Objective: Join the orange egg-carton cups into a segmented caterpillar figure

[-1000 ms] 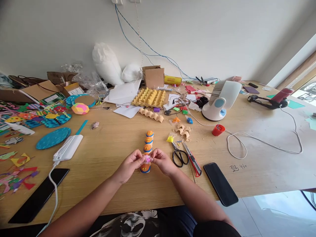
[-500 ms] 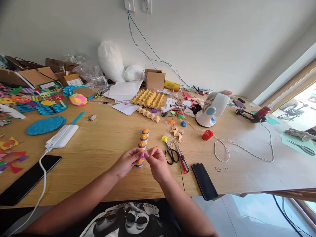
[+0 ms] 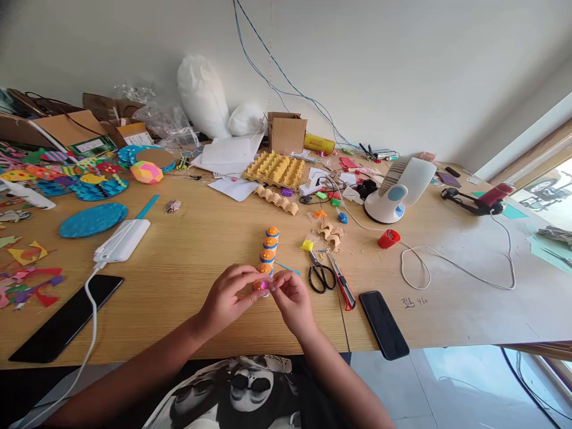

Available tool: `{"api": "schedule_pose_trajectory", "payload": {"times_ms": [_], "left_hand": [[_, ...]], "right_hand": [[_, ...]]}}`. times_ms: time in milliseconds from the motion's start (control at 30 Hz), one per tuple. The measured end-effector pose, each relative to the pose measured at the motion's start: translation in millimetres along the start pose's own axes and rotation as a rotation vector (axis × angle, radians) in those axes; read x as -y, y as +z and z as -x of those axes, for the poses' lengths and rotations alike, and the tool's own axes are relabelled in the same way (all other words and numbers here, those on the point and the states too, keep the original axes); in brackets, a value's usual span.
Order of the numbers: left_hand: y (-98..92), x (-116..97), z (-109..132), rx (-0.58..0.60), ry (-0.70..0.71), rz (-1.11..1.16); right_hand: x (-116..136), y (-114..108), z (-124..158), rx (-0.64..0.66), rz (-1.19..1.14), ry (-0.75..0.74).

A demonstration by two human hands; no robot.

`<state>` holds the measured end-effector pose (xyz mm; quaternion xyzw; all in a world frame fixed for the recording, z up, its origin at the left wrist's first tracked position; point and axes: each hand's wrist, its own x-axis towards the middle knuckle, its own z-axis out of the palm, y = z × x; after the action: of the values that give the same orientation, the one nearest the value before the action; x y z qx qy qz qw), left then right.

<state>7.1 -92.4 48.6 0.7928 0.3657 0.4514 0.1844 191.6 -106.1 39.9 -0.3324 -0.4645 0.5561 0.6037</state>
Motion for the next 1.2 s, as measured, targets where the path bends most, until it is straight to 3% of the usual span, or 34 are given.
{"api": "schedule_pose_trajectory", "payload": {"times_ms": [167, 433, 633, 833, 933, 1067, 1200], "left_hand": [[-2.2, 3, 10, -0.043, 0.142, -0.126], [9.2, 10, 9, -0.046, 0.170, -0.103], [7.6, 12, 10, 0.000, 0.194, -0.233], [3.9, 19, 8, 0.079, 0.238, -0.339], [-1.9, 26, 2, 0.068, 0.154, -0.280], [-9.2, 31, -6, -0.038, -0.119, -0.027], [-2.5, 25, -5, 0.112, -0.429, 0.419]], "right_hand": [[-2, 5, 12, 0.017, -0.016, 0.066], [-6, -7, 19, -0.047, -0.049, 0.153], [-12, -13, 17, -0.045, -0.019, 0.255], [-23, -18, 16, -0.096, -0.138, 0.334], [-25, -25, 15, -0.179, -0.135, 0.330], [-20, -34, 14, -0.216, -0.227, 0.391], [-11, -33, 14, -0.199, -0.366, 0.436]]}}
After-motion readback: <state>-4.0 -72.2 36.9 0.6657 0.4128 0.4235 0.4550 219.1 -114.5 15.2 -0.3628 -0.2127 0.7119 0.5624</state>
